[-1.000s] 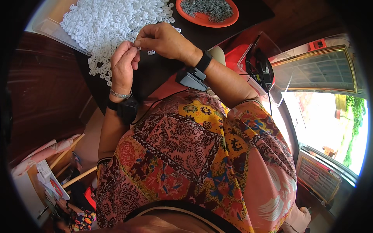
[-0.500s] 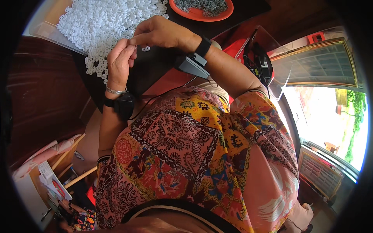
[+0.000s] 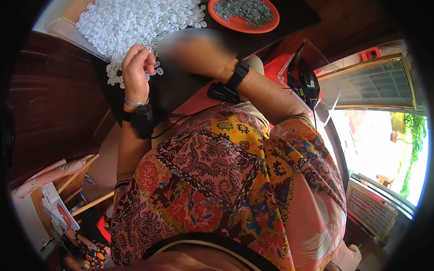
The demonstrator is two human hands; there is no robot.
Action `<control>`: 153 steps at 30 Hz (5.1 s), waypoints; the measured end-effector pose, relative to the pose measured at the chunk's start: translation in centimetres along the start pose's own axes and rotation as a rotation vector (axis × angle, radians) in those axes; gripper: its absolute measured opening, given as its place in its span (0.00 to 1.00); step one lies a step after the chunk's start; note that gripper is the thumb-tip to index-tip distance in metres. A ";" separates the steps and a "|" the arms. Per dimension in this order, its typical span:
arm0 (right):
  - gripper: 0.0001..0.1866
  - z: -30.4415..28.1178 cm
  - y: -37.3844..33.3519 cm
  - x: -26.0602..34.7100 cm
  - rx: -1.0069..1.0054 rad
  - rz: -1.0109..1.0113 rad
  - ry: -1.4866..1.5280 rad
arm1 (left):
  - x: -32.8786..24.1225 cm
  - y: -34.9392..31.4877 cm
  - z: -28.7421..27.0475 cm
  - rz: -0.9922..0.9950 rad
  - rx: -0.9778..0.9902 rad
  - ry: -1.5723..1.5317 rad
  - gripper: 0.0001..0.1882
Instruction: Assembling small metal pins into white plastic rings on a workbench.
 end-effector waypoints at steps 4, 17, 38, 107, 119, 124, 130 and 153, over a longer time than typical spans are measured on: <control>0.07 0.2 0.3 0.2 0.063 0.013 -0.024 | 0.2 0.1 -0.3 0.017 -0.014 0.006 0.09; 0.09 -0.4 -0.8 -2.9 -0.108 0.441 0.738 | 0.3 0.0 0.2 -0.001 0.005 0.034 0.08; 0.08 1.1 -0.1 -0.6 -0.515 0.676 1.546 | 0.8 -0.3 1.3 -0.101 0.097 0.002 0.08; 0.09 0.7 -0.1 -0.3 -0.476 0.389 1.024 | 1.8 -0.2 1.4 -0.142 0.064 0.091 0.09; 0.14 1.0 -0.3 0.6 -0.461 0.364 0.986 | 1.7 -0.3 1.6 -0.185 0.077 -0.002 0.10; 0.16 0.7 -0.2 0.8 -0.440 0.337 1.053 | 1.3 -0.5 1.6 -0.193 0.091 -0.046 0.12; 0.16 0.5 -0.4 0.5 -0.428 0.334 1.004 | 1.7 -0.4 1.7 -0.191 0.154 0.032 0.14; 0.16 -0.2 -0.3 1.6 -0.502 0.159 0.363 | 2.2 -0.1 2.0 -0.166 0.102 -0.142 0.10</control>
Point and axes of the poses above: each hand's wrist, its own y-axis towards the middle knuckle, its own z-axis out of the palm, x = y × z, the point moved 3 cm from there along y, towards the middle knuckle, and after that the axes turned 12 degrees about -z, right-handed, at the moved point
